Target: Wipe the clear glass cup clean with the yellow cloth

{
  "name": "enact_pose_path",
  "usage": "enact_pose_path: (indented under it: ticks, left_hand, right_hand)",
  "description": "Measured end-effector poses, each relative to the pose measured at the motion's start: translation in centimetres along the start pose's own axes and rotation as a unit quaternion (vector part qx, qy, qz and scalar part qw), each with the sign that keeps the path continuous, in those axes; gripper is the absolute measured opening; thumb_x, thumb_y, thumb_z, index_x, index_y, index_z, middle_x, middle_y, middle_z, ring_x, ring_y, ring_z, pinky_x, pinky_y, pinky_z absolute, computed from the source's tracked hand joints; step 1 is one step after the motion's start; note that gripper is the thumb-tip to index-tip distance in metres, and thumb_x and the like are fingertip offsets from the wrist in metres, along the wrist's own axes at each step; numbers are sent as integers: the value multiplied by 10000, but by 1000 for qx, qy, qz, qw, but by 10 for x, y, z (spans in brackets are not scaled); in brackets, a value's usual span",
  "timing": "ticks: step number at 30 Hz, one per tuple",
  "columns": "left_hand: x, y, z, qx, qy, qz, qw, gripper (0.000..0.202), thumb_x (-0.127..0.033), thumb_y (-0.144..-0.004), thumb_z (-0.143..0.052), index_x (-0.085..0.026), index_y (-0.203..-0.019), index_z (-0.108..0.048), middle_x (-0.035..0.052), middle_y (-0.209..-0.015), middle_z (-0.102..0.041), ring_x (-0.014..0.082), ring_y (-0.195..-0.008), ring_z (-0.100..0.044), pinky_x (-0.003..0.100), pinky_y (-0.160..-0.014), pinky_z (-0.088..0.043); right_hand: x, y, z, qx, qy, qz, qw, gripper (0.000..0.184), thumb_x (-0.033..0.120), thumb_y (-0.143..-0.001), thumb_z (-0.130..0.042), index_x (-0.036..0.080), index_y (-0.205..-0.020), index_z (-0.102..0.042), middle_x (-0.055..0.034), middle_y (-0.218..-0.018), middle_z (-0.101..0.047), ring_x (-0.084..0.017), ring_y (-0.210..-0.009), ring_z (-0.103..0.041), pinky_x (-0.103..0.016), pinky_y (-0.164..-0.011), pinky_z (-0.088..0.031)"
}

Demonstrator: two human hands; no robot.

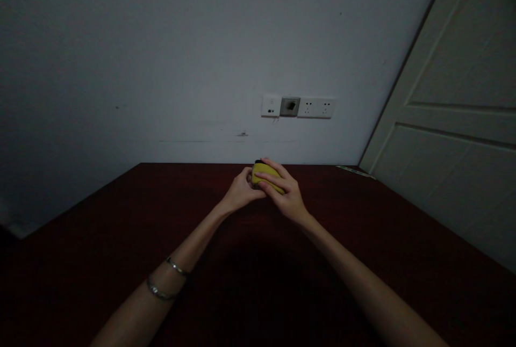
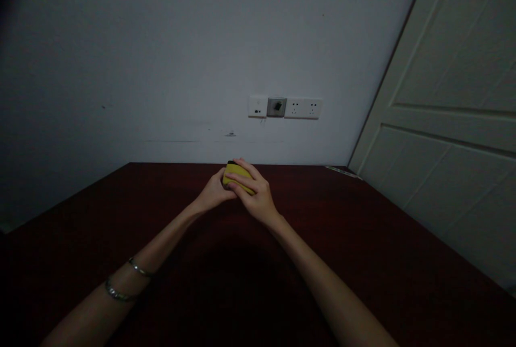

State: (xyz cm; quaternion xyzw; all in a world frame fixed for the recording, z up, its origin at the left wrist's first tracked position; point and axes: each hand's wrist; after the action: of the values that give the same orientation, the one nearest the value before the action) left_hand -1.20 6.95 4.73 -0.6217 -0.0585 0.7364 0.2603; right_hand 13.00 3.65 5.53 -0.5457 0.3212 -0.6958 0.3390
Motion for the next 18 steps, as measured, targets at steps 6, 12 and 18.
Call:
enact_pose_path:
  ticks: [6, 12, 18]
  left_hand:
    - [-5, 0, -4, 14, 95, 36, 995, 587, -251, -525, -782, -113, -1022, -501, 91, -968, -618, 180, -823, -605, 344, -733, -491]
    - [-8, -1, -2, 23, 101, 69, 992, 593, -311, -548, -777, -109, -1030, -497, 66, -868, -608, 154, -678, -586, 282, -527, -496]
    - [-8, -1, -4, 5, 108, 34, 994, 613, -282, -543, -782, -109, -1053, -491, 107, -984, -619, 179, -796, -615, 329, -668, -521]
  right_hand:
    - [-6, -6, 3, -52, -69, -84, 993, 214, 327, -802, -587, 308, -991, -684, -4, -1268, -562, -196, -1171, -515, -406, -1024, -373]
    - [0, -6, 4, -47, -73, -81, 993, 197, 304, -791, -605, 317, -968, -691, 11, -1293, -540, -190, -1183, -505, -390, -1028, -368]
    - [0, -9, 6, -45, -73, -87, 993, 188, 307, -774, -624, 313, -945, -701, 9, -1272, -559, -202, -1170, -517, -398, -1030, -368]
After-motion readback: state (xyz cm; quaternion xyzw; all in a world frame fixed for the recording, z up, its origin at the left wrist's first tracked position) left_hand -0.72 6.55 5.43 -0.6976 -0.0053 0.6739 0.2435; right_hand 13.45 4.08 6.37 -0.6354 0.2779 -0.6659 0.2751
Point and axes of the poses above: each hand's wrist, its own y-axis away from the middle knuckle, its own z-axis out of the back of the hand, x = y × z
